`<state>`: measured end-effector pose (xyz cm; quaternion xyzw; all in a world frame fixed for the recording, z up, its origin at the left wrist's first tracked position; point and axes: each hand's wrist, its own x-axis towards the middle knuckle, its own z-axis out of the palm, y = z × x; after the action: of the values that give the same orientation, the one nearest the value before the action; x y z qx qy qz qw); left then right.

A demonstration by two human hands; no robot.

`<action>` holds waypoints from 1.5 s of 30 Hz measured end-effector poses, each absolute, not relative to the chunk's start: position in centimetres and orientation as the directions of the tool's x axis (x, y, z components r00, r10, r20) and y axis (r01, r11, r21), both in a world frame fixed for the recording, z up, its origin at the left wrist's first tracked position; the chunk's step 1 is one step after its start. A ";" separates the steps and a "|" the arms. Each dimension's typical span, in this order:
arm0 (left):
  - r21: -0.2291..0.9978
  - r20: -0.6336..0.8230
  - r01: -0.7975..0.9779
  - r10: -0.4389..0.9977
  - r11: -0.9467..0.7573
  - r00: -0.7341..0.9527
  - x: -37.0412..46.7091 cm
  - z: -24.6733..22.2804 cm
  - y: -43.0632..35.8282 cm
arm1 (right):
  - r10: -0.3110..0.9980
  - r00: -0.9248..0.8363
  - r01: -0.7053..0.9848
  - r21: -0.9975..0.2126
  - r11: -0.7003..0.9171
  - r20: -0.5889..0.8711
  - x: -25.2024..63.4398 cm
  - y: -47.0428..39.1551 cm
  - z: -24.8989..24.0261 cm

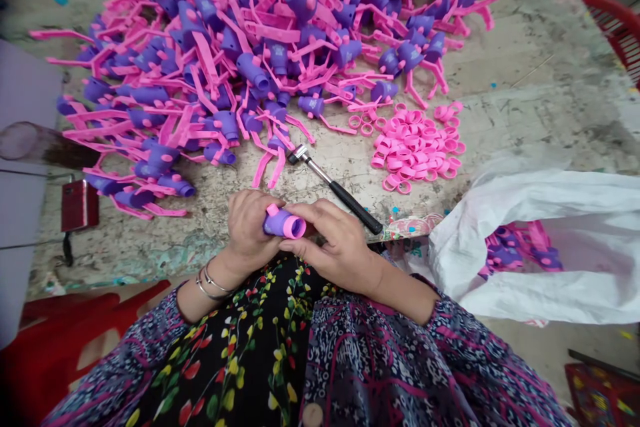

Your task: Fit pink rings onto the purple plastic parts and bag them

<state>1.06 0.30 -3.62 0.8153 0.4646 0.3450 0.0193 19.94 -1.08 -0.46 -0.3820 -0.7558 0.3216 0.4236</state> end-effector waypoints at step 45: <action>0.533 0.146 0.709 0.875 -0.462 0.461 2.1 -1.8 0.1 | 0.584 -0.424 0.498 -0.361 0.789 0.692 19.1 1.6 -2.4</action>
<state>2.12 0.08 -1.83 0.8302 0.4770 0.2047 0.2032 19.09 1.57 -2.38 -0.3210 -0.8424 0.0501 0.4300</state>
